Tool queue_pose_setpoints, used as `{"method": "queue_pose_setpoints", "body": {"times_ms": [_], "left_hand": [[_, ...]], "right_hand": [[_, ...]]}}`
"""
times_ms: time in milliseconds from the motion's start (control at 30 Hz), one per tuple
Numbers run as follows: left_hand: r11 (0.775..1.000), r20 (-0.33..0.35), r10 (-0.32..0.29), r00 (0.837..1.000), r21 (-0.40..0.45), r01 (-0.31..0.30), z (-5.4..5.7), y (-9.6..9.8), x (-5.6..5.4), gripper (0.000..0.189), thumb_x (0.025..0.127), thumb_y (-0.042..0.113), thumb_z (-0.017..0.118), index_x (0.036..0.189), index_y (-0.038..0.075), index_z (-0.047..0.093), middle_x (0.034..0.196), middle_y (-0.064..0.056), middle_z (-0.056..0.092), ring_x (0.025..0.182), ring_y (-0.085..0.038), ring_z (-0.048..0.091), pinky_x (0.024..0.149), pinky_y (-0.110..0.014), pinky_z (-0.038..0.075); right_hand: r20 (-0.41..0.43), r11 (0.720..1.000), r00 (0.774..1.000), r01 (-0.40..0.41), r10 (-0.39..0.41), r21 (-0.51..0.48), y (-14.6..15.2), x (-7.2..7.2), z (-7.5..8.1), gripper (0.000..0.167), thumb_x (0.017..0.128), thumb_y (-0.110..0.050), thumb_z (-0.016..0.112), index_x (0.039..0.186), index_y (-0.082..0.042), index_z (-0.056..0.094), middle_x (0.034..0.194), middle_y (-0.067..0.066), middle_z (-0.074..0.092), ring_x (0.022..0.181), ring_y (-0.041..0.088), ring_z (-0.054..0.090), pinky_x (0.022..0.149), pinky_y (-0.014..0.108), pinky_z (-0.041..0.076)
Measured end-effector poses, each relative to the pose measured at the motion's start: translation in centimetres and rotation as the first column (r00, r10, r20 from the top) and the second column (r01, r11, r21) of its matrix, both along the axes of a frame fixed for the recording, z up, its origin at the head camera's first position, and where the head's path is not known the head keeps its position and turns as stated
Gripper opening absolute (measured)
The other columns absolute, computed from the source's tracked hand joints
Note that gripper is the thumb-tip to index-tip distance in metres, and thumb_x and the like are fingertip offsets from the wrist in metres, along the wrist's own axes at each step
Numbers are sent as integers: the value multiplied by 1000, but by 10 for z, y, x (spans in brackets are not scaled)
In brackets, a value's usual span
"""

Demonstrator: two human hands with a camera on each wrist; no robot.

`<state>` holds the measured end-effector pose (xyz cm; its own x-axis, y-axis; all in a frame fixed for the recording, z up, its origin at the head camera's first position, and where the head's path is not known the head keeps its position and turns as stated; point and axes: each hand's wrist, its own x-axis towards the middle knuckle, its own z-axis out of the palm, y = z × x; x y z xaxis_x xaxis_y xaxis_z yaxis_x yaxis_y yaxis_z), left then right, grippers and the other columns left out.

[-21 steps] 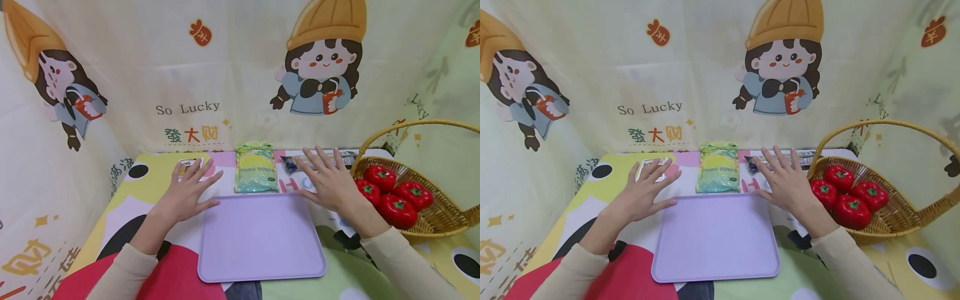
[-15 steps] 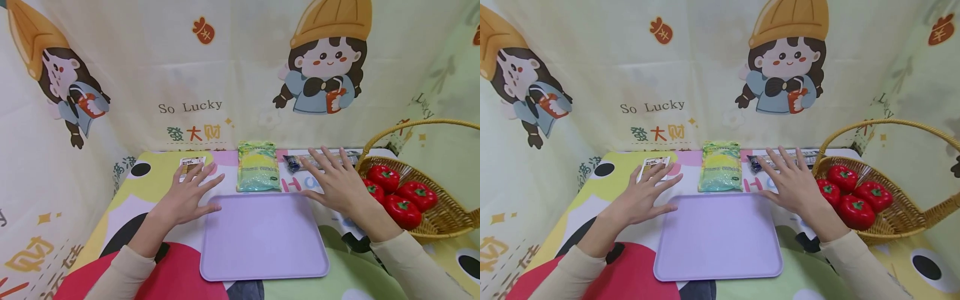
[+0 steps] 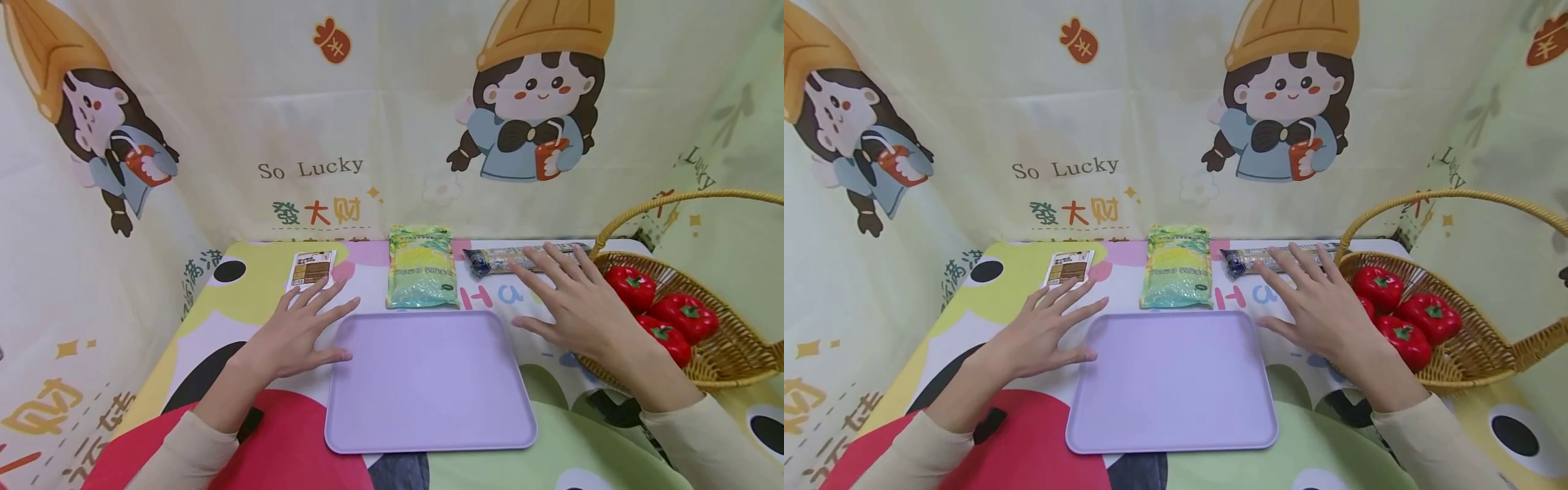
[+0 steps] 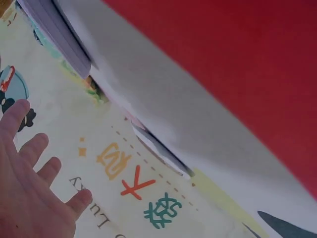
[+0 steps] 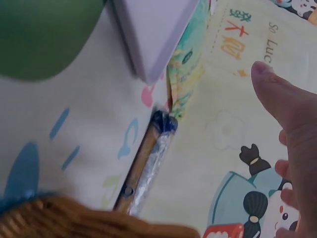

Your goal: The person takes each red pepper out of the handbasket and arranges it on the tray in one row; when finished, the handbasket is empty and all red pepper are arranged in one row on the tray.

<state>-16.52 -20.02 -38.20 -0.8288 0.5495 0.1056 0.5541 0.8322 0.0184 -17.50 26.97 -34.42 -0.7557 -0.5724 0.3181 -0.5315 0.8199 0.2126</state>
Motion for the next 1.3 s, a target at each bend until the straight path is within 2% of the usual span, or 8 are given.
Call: {"method": "queue_pose_setpoints", "body": {"times_ms": [133, 267, 367, 600, 767, 967, 1167, 1300], "left_hand": [[996, 41, -4, 999, 86, 1, 1, -2, 1, 91, 84, 73, 67, 160, 38, 34, 170, -4, 26, 155, -35, 23, 115, -68, 23], [989, 89, -27, 996, 146, 14, 2, -2, 2, 96, 78, 71, 75, 159, 37, 36, 169, -3, 29, 154, -34, 26, 113, -67, 25], [990, 140, -31, 990, 140, 11, 1, -2, 5, 99, 75, 72, 78, 158, 38, 37, 169, 0, 27, 154, -33, 25, 113, -65, 26], [990, 218, -41, 975, 142, 10, -2, -3, 14, 98, 73, 70, 80, 157, 35, 42, 168, 0, 31, 153, -34, 28, 113, -69, 27], [989, 240, -50, 970, 144, 16, -4, -4, 19, 95, 75, 70, 79, 156, 34, 44, 167, -2, 33, 152, -37, 31, 112, -70, 29], [991, 258, -57, 965, 134, 23, -8, -7, 23, 94, 75, 73, 76, 155, 33, 46, 166, -2, 34, 151, -37, 32, 111, -70, 31], [992, 296, -50, 954, 123, 14, -9, -10, 28, 95, 74, 76, 74, 155, 35, 45, 167, -1, 33, 152, -37, 30, 111, -70, 31], [992, 305, -62, 950, 125, 25, -9, -12, 30, 94, 75, 77, 73, 155, 33, 46, 166, -2, 35, 152, -37, 30, 112, -70, 30]], "right_hand": [[-33, 998, 998, -61, 61, 10, 8, 5, 1, 92, 81, -60, 76, 156, -19, 44, 159, 18, 42, 148, 41, 32, 127, 51, 0], [-19, 996, 996, -90, 90, -4, 17, 10, 5, 89, 81, -59, 78, 154, -19, 48, 158, 16, 45, 147, 41, 34, 128, 45, -1], [5, 992, 993, -120, 121, -38, 24, 12, 7, 87, 79, -54, 82, 152, -19, 50, 156, 15, 47, 144, 41, 38, 128, 43, 3], [37, 972, 982, -176, 184, -156, 42, 18, 1, 78, 78, -40, 88, 147, -21, 57, 150, 11, 53, 135, 36, 48, 124, 45, 25], [20, 952, 977, -200, 211, -232, 52, 21, 4, 72, 75, -33, 90, 141, -24, 63, 145, 7, 59, 129, 33, 54, 123, 31, 23], [31, 936, 980, -179, 198, -304, 60, 21, 6, 74, 68, -23, 94, 137, -22, 66, 137, 6, 63, 122, 30, 58, 113, 7, 14], [88, 933, 986, -102, 140, -345, 69, 26, 2, 72, 71, -21, 95, 137, -24, 66, 134, 3, 63, 120, 25, 57, 105, 1, 17], [90, 928, 985, -103, 144, -357, 75, 26, 0, 74, 70, -19, 95, 138, -23, 64, 134, 0, 62, 119, 21, 55, 105, 0, 19]]}}
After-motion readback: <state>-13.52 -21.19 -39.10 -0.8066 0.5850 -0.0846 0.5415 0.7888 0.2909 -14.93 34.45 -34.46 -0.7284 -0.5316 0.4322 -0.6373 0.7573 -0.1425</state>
